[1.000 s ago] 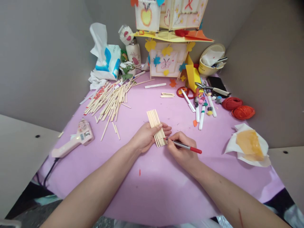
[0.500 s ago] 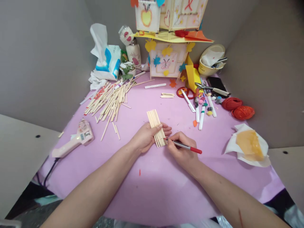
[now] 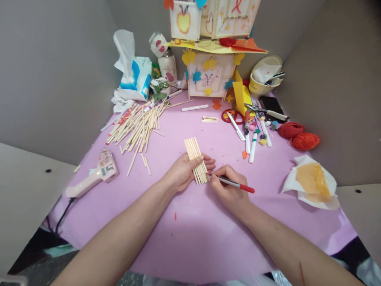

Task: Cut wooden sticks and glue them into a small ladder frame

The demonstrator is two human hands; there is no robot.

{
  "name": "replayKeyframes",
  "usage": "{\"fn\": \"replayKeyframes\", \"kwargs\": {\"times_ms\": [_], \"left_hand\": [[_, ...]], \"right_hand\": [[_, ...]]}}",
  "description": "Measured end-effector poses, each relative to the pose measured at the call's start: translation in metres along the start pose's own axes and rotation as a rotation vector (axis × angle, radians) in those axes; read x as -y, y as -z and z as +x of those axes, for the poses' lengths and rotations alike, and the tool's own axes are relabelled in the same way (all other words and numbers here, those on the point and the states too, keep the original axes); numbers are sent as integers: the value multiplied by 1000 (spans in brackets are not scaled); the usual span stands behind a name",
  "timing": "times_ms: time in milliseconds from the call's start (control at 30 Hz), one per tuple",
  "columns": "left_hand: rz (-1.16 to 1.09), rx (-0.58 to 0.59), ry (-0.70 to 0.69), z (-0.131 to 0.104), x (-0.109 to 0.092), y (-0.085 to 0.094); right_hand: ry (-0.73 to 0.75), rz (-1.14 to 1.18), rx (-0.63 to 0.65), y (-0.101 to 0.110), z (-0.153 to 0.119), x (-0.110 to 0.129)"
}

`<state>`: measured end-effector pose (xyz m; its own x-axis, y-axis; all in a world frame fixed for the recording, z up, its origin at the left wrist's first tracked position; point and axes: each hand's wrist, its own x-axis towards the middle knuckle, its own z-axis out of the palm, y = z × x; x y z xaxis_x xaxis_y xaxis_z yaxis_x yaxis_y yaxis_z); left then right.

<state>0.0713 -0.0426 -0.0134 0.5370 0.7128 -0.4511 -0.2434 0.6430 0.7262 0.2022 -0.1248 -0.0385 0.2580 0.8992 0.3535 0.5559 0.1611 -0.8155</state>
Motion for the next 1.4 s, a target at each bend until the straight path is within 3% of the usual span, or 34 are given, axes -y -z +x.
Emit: {"fn": "replayKeyframes", "kwargs": {"times_ms": [267, 967, 1400], "left_hand": [[-7, 11, -12, 0, 0, 1], [-5, 0, -22, 1, 3, 2], [-7, 16, -23, 1, 2, 1]], "right_hand": [[-29, -3, -53, 2, -1, 2], [-4, -1, -5, 0, 0, -1], [-28, -20, -38, 3, 1, 4]]}}
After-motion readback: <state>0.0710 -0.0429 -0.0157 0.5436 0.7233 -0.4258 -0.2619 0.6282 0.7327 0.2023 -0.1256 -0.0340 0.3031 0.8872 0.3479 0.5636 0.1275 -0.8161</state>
